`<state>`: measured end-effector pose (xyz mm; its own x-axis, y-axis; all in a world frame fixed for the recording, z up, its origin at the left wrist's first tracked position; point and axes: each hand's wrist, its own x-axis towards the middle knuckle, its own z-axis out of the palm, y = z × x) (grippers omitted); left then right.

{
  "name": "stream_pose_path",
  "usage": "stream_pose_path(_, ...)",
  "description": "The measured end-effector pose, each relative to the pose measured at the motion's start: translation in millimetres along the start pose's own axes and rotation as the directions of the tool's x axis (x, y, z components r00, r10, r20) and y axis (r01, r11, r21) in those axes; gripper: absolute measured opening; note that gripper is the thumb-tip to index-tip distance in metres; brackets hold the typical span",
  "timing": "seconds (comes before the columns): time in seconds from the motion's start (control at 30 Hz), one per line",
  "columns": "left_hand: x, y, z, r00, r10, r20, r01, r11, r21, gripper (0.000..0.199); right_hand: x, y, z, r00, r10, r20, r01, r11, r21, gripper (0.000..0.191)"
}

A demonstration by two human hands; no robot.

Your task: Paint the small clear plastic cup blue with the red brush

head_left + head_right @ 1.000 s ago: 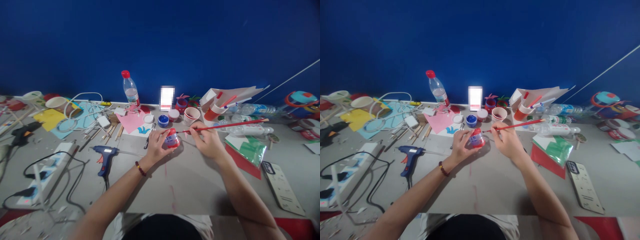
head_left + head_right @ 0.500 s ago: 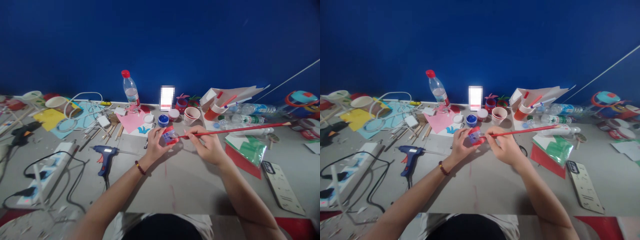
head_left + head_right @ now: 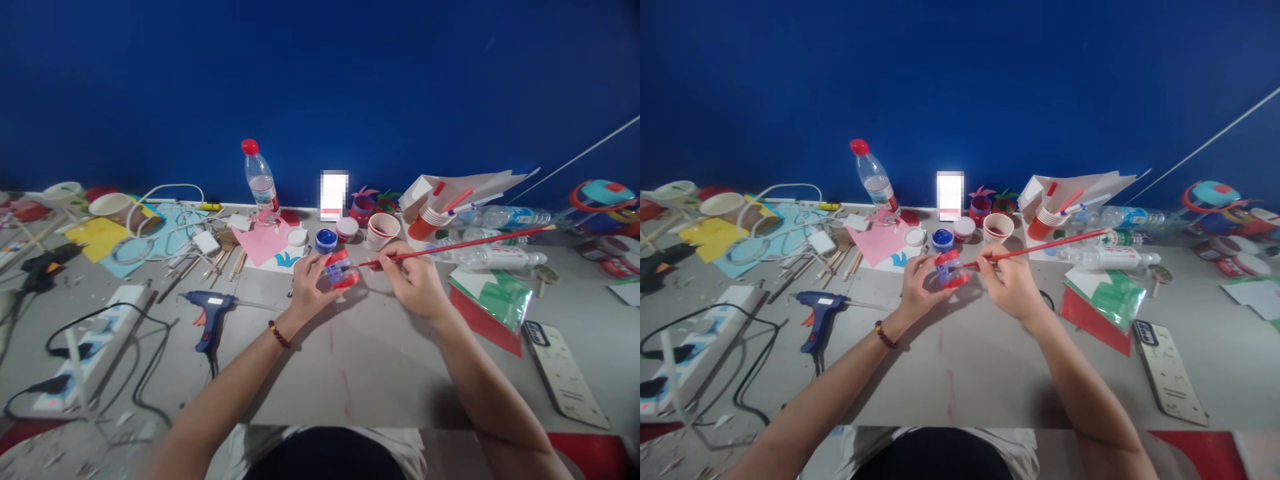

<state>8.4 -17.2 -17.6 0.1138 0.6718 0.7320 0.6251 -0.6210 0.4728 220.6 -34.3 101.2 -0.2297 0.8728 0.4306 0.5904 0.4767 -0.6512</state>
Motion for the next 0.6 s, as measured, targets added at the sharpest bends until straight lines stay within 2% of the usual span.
stream_pose_path(0.17,1.6,2.3,-2.9,1.0,-0.002,-0.005,0.002,1.0,-0.026,0.069,3.2,4.4,-5.7,0.999,-0.011,-0.052,0.006,0.996,-0.094,0.022)
stream_pose_path(0.27,0.5,2.7,-3.0,0.999,-0.036,0.033,0.036,0.999,-0.009,0.068,2.4,8.9,-6.4,0.999,0.002,-0.045,-0.008,0.992,-0.122,0.021)
stream_pose_path(0.43,-0.5,2.0,-0.5,0.998,-0.051,0.043,0.051,0.999,-0.003,0.07,-2.2,7.6,0.0,1.0,-0.008,0.025,0.01,0.997,-0.072,0.021)
stream_pose_path(0.53,0.4,6.5,-0.2,0.999,-0.037,0.021,0.037,0.999,0.011,0.069,-3.4,-0.5,1.7,0.998,-0.034,0.059,0.035,0.999,-0.016,0.019)
stream_pose_path(0.6,0.1,12.9,0.2,0.999,-0.008,0.051,0.006,0.999,0.035,0.068,-3.0,-7.5,-1.4,0.997,-0.058,0.057,0.058,0.998,-0.004,0.019)
